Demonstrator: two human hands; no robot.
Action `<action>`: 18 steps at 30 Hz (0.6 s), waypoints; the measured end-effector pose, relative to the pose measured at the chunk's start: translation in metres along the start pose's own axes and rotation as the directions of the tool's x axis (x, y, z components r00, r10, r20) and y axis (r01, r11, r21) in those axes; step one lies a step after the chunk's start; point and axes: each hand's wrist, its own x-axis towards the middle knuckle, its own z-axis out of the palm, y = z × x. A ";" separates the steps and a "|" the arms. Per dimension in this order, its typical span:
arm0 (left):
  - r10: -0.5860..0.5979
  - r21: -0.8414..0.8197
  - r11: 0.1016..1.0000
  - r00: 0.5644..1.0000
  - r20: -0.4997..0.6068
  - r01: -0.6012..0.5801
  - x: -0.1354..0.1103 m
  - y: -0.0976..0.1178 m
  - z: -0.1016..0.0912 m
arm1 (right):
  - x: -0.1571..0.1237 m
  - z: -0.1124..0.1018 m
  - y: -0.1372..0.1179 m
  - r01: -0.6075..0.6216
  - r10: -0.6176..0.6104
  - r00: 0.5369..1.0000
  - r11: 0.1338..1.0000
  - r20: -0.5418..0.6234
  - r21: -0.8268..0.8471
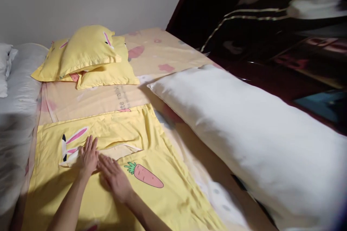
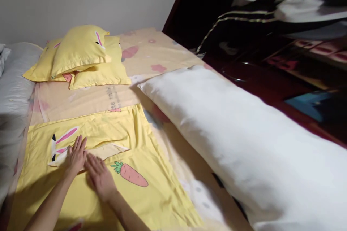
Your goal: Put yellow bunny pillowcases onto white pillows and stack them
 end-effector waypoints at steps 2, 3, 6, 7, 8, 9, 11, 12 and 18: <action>-0.053 0.014 0.999 0.998 0.024 0.052 0.020 -0.006 -0.005 | -0.009 0.008 -0.019 0.079 -0.080 0.995 0.997 0.055 0.011; -0.097 0.032 0.995 0.995 0.021 0.096 0.028 -0.009 -0.009 | -0.015 0.008 -0.024 0.101 -0.101 0.992 0.995 0.075 0.007; -0.163 0.082 0.983 0.986 -0.023 0.164 0.037 -0.010 -0.019 | -0.033 0.001 -0.023 0.151 -0.151 0.984 0.988 0.099 0.001; -0.130 0.081 0.988 0.991 -0.039 0.133 0.036 -0.007 -0.021 | -0.038 -0.004 -0.019 0.169 -0.169 0.982 0.986 0.088 0.007; -0.066 0.069 0.995 0.997 -0.049 0.069 0.032 -0.001 -0.021 | -0.043 -0.008 -0.013 0.171 -0.171 0.983 0.985 0.064 0.008; 0.027 0.051 0.998 0.998 -0.054 -0.024 0.027 0.006 -0.020 | -0.048 -0.012 -0.005 0.141 -0.141 0.990 0.990 0.023 -0.002; 0.234 0.007 0.972 0.971 -0.050 -0.234 0.013 0.020 -0.012 | -0.057 -0.017 0.015 -0.062 0.055 0.992 0.996 -0.111 -0.059; 0.307 -0.012 0.951 0.951 -0.044 -0.308 0.007 0.026 -0.007 | -0.063 -0.019 0.026 -0.187 0.169 0.969 0.979 -0.178 -0.088; 0.332 -0.032 0.943 0.943 -0.007 -0.333 -0.001 0.033 0.007 | -0.129 -0.064 0.091 -0.147 0.138 0.988 0.976 -0.065 -0.163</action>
